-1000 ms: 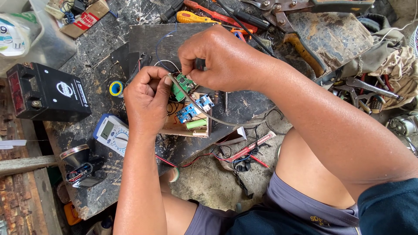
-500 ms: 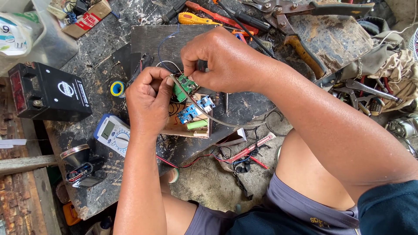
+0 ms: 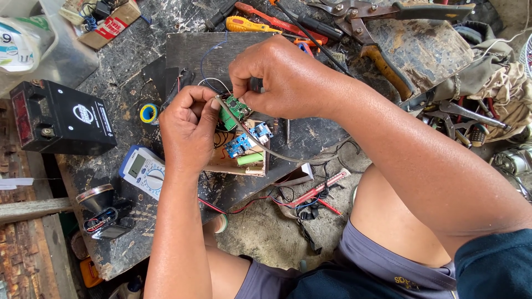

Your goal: Assembling an electronic device by connecting wires to a circuit board and testing with a multimeter.

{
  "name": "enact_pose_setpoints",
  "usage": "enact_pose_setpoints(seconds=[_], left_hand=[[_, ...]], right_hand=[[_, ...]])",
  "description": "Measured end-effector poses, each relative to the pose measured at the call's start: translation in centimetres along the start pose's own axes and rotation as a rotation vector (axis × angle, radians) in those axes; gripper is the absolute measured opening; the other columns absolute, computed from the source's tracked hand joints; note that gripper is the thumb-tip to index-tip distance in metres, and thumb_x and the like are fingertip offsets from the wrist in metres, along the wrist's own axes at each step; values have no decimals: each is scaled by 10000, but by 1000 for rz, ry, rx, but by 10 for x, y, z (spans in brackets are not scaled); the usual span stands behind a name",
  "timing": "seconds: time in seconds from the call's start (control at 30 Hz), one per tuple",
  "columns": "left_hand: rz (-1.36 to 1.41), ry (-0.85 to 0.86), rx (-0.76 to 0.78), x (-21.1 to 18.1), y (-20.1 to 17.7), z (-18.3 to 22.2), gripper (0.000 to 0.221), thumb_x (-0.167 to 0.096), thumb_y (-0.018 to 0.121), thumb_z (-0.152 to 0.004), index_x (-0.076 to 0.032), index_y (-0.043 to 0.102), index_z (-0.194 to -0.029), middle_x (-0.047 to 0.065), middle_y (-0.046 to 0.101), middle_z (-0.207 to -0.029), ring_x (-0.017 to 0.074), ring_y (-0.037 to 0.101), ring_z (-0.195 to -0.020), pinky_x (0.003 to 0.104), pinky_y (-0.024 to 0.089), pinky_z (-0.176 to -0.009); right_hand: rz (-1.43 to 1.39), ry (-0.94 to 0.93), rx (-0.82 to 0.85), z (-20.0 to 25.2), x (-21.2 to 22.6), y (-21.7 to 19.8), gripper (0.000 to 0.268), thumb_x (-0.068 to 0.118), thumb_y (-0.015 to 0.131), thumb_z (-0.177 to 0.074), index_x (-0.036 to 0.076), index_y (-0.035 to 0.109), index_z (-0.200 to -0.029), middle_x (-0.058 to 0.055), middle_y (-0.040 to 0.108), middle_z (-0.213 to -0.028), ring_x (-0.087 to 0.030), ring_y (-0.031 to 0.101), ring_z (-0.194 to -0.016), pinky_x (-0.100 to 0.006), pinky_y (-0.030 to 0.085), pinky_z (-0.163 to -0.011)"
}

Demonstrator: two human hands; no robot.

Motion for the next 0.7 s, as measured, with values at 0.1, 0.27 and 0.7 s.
enact_pose_setpoints(seconds=[0.1,0.27,0.7], left_hand=[[-6,-5,-3,1,0,0,92,68,631,-1000,-16,656,-1028,9,638,-796,34,520,-663,172,397,-574],[4,-10,0,0,0,0,92,66,631,-999,-18,653,-1028,13,643,-801,36,531,-667,171,406,-577],[9,3,4,2,0,0,100,76,628,-998,-20,648,-1021,7,635,-800,33,523,-671,170,404,-583]], right_hand=[[6,2,-3,0,0,0,97,-95,736,-758,-6,709,-786,-105,716,-818,-200,619,-650,-373,512,-554],[10,-4,-2,0,0,0,98,-92,742,-761,-4,709,-787,-105,718,-821,-204,625,-654,-376,515,-560],[7,6,-1,-1,1,0,94,-98,733,-749,-11,705,-772,-105,714,-806,-192,621,-646,-367,517,-557]])
Point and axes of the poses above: each hand's wrist, its own z-axis away from the middle knuckle, its own y-axis out of the palm, x = y × z, the point moved 6 cm from there along -z, towards the middle knuckle
